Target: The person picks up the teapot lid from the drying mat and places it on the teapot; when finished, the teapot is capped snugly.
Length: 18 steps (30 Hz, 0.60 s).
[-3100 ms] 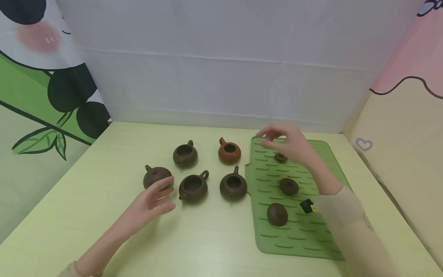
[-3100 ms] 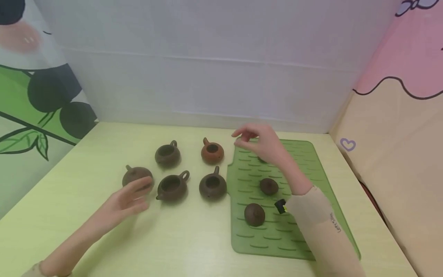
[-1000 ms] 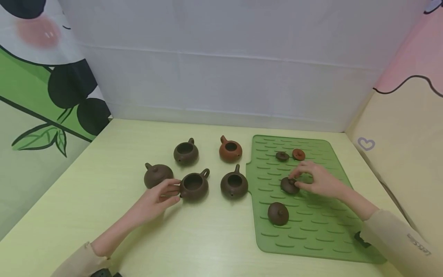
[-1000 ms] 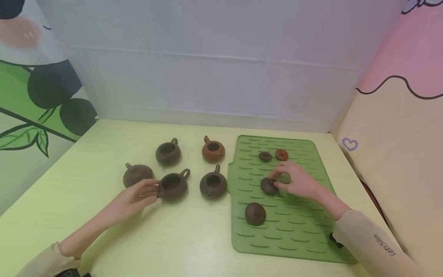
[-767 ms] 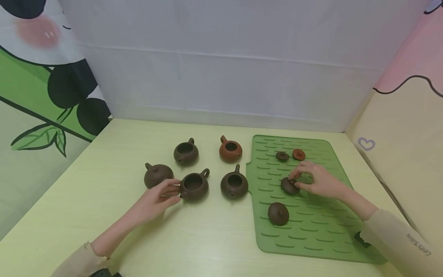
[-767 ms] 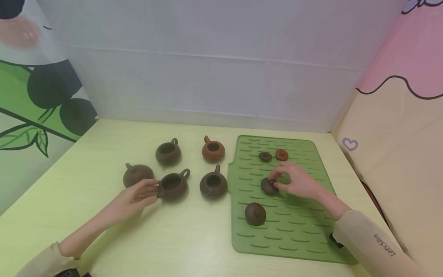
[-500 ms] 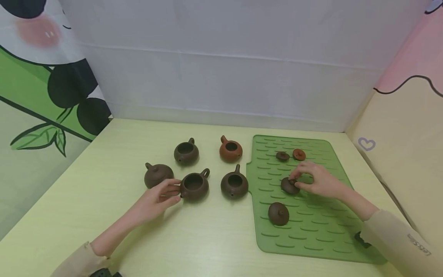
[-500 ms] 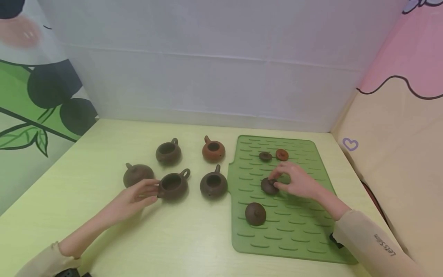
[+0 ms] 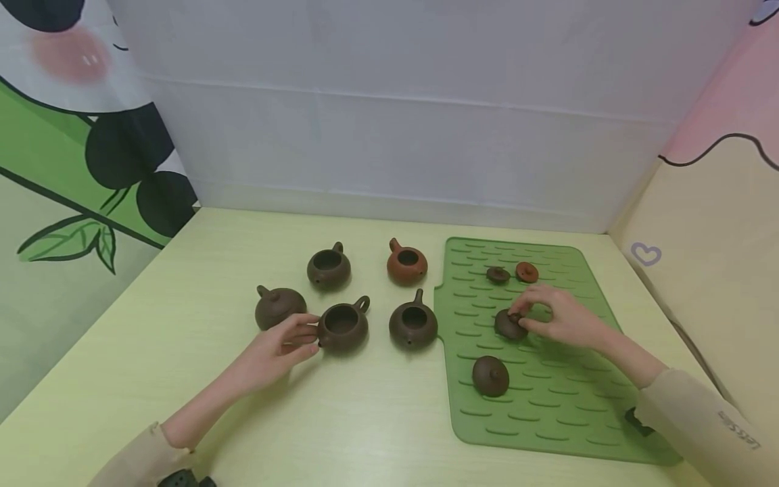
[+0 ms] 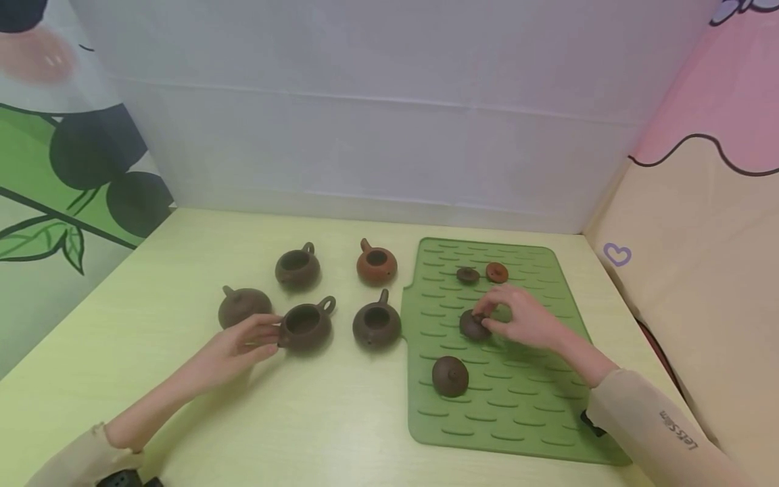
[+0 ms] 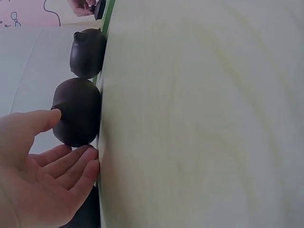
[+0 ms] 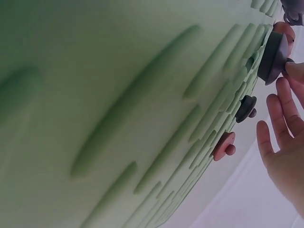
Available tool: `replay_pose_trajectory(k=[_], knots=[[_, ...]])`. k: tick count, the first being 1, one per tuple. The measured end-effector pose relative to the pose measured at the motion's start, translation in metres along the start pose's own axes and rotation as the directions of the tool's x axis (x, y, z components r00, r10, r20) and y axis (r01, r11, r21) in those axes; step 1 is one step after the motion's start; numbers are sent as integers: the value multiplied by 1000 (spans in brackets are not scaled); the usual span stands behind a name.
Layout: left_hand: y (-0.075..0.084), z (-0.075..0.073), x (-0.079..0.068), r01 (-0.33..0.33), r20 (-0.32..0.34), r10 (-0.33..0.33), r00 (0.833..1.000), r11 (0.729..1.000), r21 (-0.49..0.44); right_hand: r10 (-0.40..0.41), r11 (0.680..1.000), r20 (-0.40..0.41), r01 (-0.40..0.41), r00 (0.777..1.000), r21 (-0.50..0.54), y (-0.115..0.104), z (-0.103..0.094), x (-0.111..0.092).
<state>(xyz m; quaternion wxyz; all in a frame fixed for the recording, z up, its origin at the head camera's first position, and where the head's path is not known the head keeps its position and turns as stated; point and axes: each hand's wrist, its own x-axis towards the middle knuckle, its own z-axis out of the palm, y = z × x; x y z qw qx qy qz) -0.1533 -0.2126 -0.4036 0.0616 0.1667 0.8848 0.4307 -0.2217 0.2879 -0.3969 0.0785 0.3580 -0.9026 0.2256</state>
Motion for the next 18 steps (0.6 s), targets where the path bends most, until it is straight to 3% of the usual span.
replay_pose_trajectory(k=[18], knots=[[0, 0, 0, 5, 1, -5, 1000, 1000, -5, -61, 998, -56, 62, 997, 16, -9, -10, 22]])
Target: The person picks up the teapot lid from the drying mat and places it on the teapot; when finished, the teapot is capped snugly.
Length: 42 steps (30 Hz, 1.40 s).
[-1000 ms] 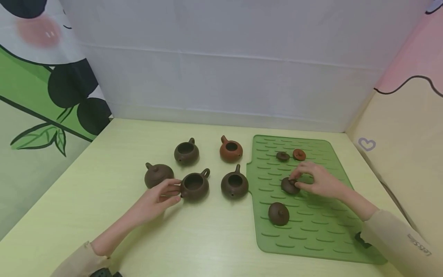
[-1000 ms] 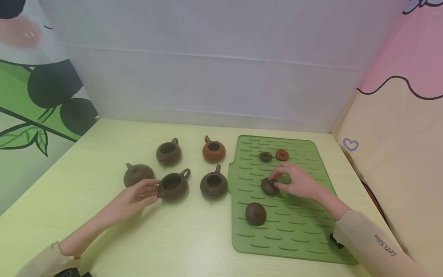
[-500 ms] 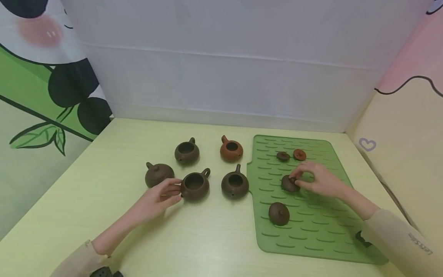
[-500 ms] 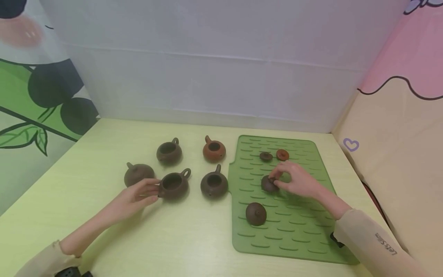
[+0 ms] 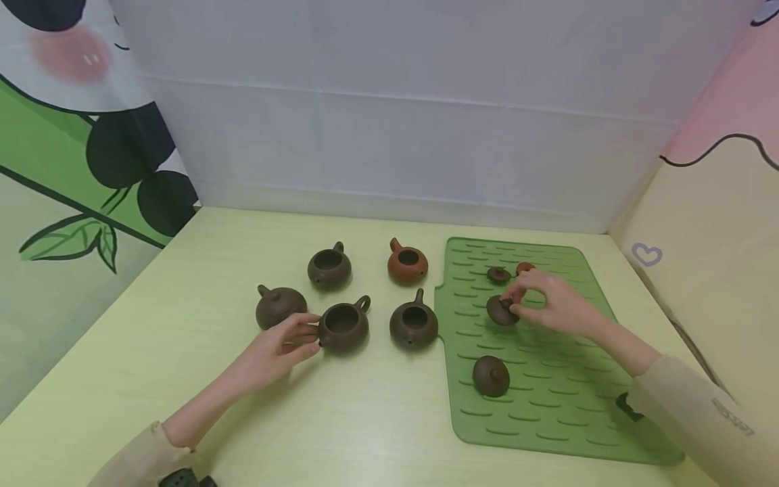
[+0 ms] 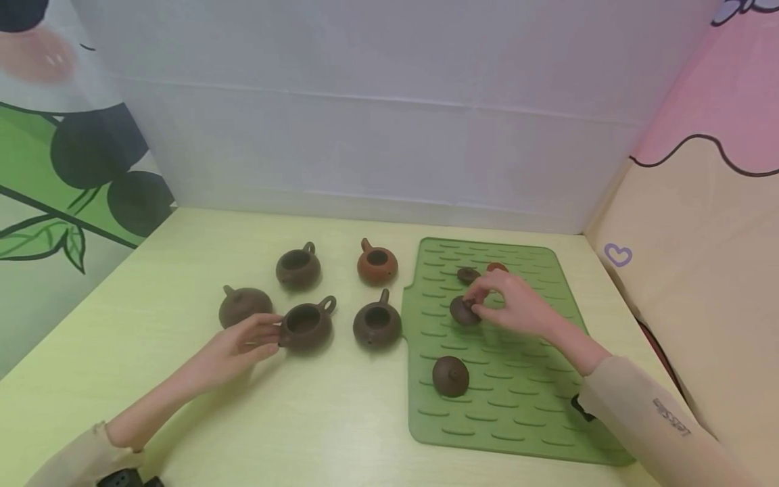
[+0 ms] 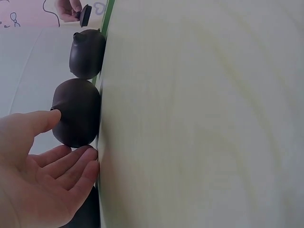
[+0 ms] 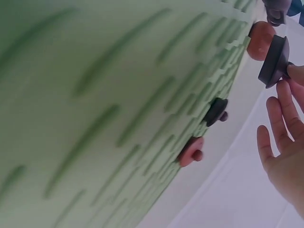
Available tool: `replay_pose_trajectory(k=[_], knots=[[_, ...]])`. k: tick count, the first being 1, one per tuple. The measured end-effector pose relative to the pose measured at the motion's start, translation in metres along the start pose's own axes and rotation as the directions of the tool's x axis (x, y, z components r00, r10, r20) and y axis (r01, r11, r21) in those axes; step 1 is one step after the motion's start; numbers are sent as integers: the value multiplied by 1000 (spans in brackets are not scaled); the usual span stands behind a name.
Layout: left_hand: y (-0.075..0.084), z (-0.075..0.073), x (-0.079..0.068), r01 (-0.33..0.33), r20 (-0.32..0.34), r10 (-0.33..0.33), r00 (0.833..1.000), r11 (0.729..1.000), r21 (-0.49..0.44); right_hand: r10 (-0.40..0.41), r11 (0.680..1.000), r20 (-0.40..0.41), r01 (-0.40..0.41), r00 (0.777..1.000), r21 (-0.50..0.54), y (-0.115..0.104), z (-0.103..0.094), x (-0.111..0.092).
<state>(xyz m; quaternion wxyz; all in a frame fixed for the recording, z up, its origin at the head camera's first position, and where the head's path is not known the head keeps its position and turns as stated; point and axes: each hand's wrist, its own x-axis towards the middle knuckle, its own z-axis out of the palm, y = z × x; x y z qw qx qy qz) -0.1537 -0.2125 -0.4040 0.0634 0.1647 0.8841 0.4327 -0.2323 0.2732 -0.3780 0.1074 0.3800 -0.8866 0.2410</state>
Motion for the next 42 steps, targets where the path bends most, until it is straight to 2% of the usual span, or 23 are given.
replay_pose_trajectory(k=[4, 9, 16, 22, 30, 33, 38, 42], knots=[[1, 0, 0, 2, -1, -2, 1000, 1000, -1, -20, 1000, -1, 20, 1000, -16, -7, -4, 12], [3, 0, -1, 5, -2, -5, 1000, 1000, -1, 3, 999, 24, -3, 1000, -34, -20, -7, 28], [5, -1, -2, 16, 1, -16, 1000, 1000, -8, -26, 999, 42, 26, 999, 21, -40, -3, 53], [5, -1, -2, 11, 0, -11, 1000, 1000, -4, -102, 992, 1, 102, 995, 73, -54, 9, 74], [4, 0, -2, 8, -3, -8, 1000, 1000, 2, -154, 978, -36, 157, 987, 135, -79, 26, 102], [4, 0, -1, 3, -3, -3, 1000, 1000, 3, -175, 975, -54, 181, 983, 129, -88, 34, 111], [2, 0, -1, -1, -3, 2, 1000, 1000, 5, -204, 964, -53, 210, 977, 163, -102, 50, 126], [2, 0, -1, 1, -3, -1, 1000, 1000, 4, -206, 966, -48, 211, 977, 152, -114, 61, 134]])
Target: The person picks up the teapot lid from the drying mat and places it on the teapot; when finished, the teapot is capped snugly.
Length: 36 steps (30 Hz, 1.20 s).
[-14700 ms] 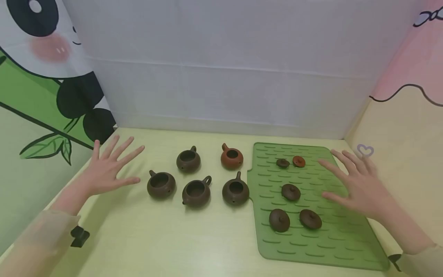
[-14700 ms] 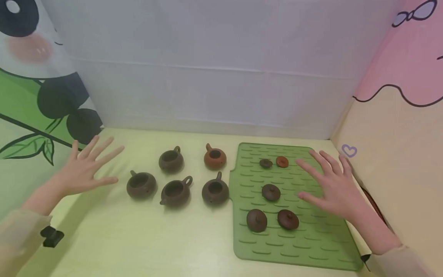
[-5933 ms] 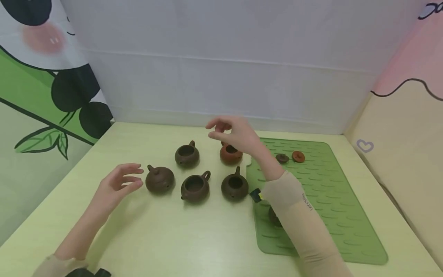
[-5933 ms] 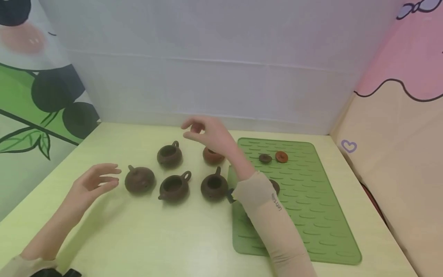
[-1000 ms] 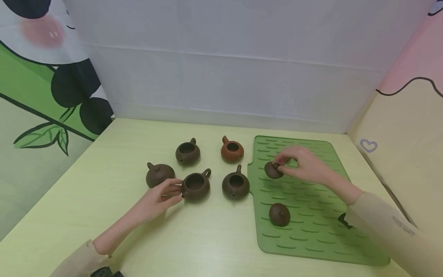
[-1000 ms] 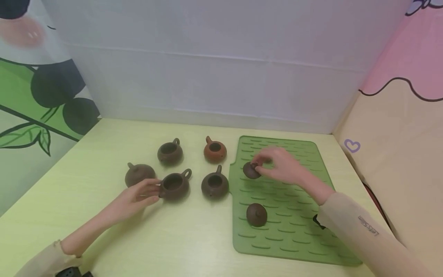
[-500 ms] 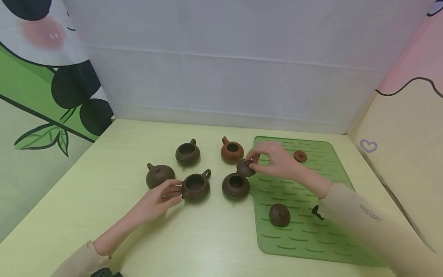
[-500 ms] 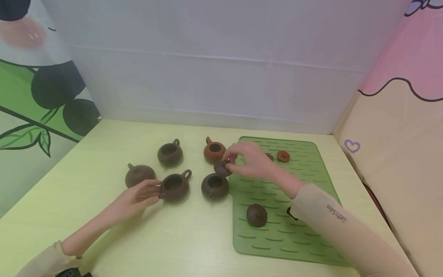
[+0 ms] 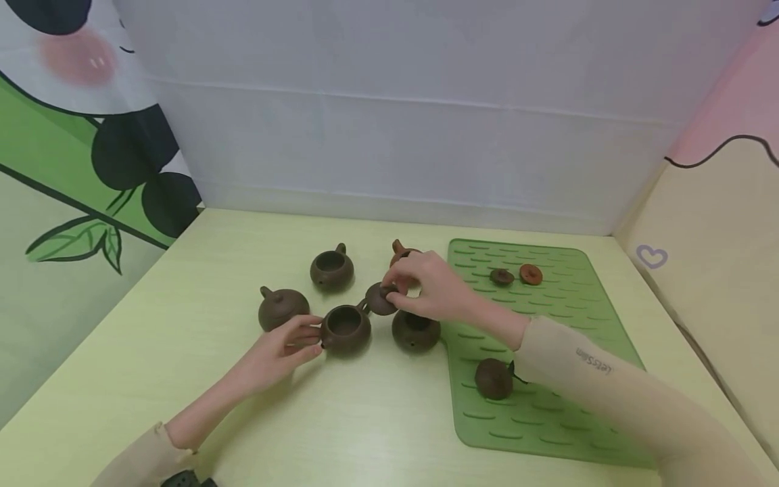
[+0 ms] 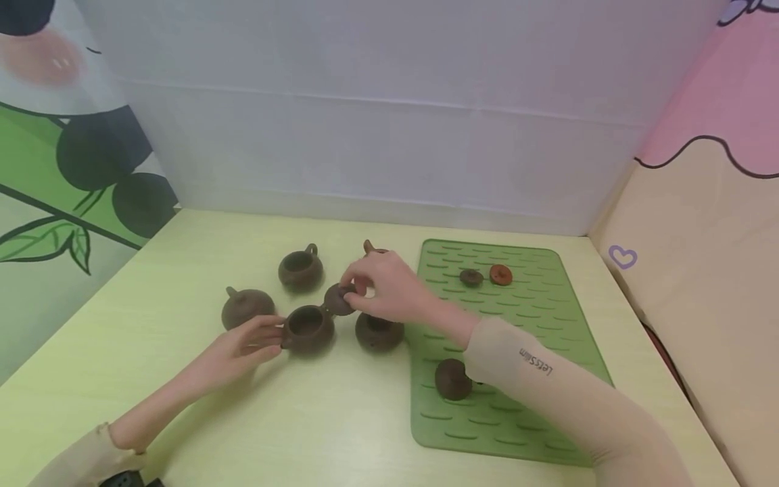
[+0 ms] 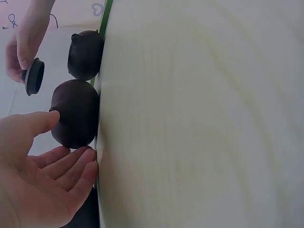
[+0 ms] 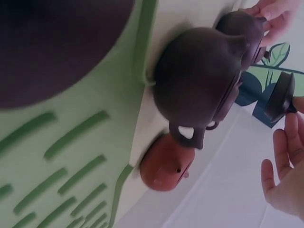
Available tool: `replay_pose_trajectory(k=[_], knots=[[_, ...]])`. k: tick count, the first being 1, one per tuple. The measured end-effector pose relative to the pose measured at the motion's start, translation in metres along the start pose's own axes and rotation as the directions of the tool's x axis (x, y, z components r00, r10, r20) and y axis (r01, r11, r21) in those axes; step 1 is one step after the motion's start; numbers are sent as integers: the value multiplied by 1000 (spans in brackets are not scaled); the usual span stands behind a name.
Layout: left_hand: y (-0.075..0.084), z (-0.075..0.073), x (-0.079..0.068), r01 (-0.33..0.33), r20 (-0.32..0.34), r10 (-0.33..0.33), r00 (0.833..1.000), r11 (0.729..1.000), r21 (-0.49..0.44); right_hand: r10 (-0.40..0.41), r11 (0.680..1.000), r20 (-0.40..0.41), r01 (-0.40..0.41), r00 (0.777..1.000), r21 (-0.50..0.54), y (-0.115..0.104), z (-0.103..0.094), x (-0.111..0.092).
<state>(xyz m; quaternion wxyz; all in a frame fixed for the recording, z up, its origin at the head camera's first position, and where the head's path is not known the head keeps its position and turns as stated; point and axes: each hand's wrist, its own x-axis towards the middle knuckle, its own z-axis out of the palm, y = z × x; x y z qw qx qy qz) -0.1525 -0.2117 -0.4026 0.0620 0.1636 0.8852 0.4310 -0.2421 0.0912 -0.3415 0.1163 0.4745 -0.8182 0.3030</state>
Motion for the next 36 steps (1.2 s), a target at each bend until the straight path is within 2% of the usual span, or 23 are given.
replay_pose_trajectory(k=[8, 20, 27, 36], knots=[[0, 0, 0, -5, 5, 5, 1000, 1000, -9, 38, 998, 27, -37, 999, -43, -16, 17, 15], [-2, 1, 2, 7, 6, -7, 1000, 1000, 4, 127, 988, 103, -117, 987, -102, -24, 41, 24], [-2, 0, 1, 6, 7, -6, 1000, 1000, -2, 171, 984, 140, -161, 975, -81, -29, 47, 25], [-2, 0, 1, 0, 6, 0, 1000, 1000, 3, 180, 981, 140, -167, 974, -100, -30, 51, 27]])
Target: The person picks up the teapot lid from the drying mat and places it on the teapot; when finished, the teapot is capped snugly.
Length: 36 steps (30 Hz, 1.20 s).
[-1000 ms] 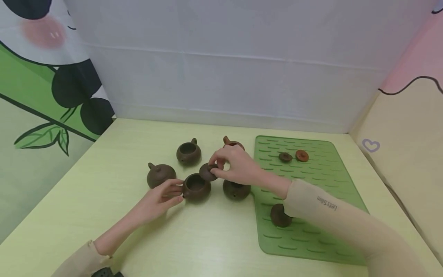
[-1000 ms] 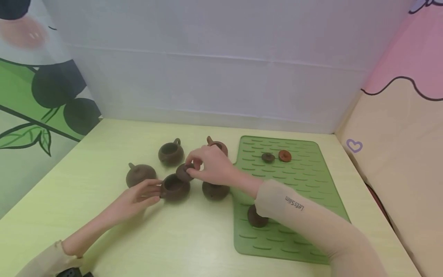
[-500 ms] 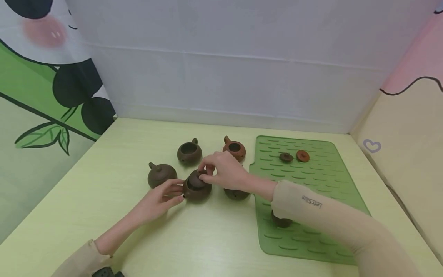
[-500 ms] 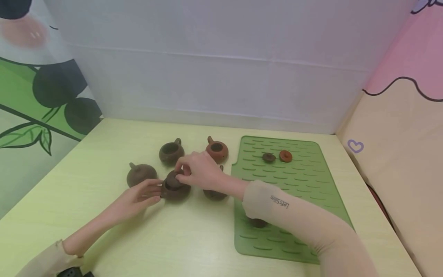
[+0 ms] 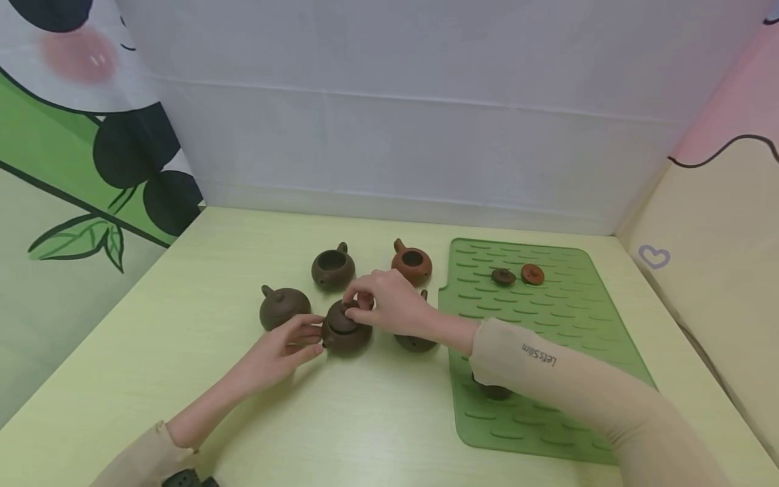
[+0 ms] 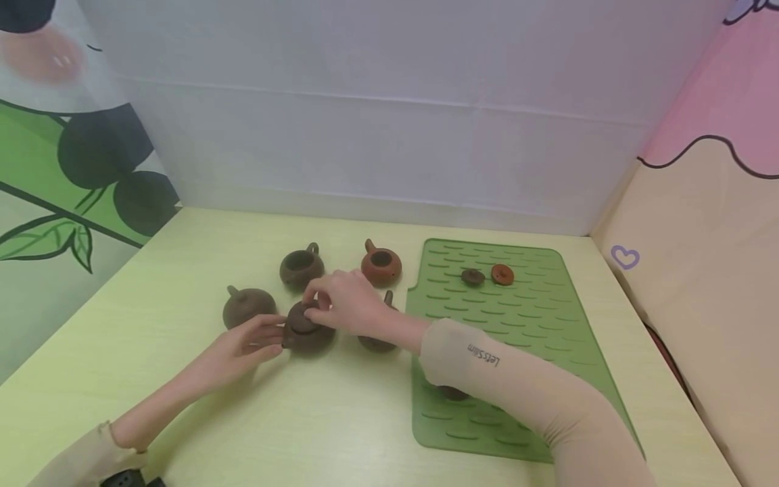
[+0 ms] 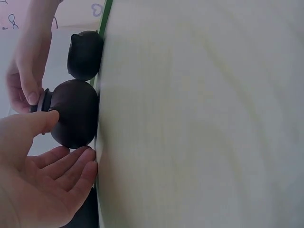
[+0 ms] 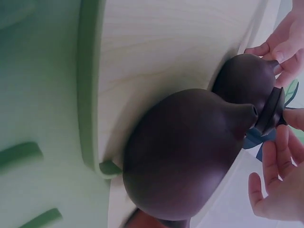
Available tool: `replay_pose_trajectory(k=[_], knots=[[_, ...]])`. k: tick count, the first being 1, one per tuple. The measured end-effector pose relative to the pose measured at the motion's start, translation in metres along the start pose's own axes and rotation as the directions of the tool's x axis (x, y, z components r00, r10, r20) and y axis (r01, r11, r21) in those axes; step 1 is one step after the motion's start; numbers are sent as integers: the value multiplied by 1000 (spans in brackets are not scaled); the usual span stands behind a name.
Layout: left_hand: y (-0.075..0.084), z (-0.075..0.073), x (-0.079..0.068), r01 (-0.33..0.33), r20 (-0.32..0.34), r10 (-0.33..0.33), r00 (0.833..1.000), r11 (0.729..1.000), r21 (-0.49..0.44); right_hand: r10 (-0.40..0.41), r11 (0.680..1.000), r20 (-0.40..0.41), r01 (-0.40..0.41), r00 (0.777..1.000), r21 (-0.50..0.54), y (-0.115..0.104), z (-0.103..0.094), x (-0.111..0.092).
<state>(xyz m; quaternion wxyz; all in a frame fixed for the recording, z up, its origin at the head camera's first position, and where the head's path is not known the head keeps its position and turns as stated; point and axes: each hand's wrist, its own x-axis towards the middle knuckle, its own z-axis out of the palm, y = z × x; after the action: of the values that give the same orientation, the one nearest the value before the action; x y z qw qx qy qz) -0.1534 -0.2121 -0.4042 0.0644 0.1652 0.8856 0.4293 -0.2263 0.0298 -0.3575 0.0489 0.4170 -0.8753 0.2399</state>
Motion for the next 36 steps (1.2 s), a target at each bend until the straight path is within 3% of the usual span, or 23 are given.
replay_pose_trajectory(k=[20, 36], knots=[[1, 0, -1, 5, 3, -5, 1000, 1000, -7, 1, 1000, 22, 0, 1000, -11, 0, 4, -1], [2, -1, -2, 1, -4, -1, 1000, 1000, -7, 12, 1000, -26, -12, 1000, 21, 3, -13, 0]])
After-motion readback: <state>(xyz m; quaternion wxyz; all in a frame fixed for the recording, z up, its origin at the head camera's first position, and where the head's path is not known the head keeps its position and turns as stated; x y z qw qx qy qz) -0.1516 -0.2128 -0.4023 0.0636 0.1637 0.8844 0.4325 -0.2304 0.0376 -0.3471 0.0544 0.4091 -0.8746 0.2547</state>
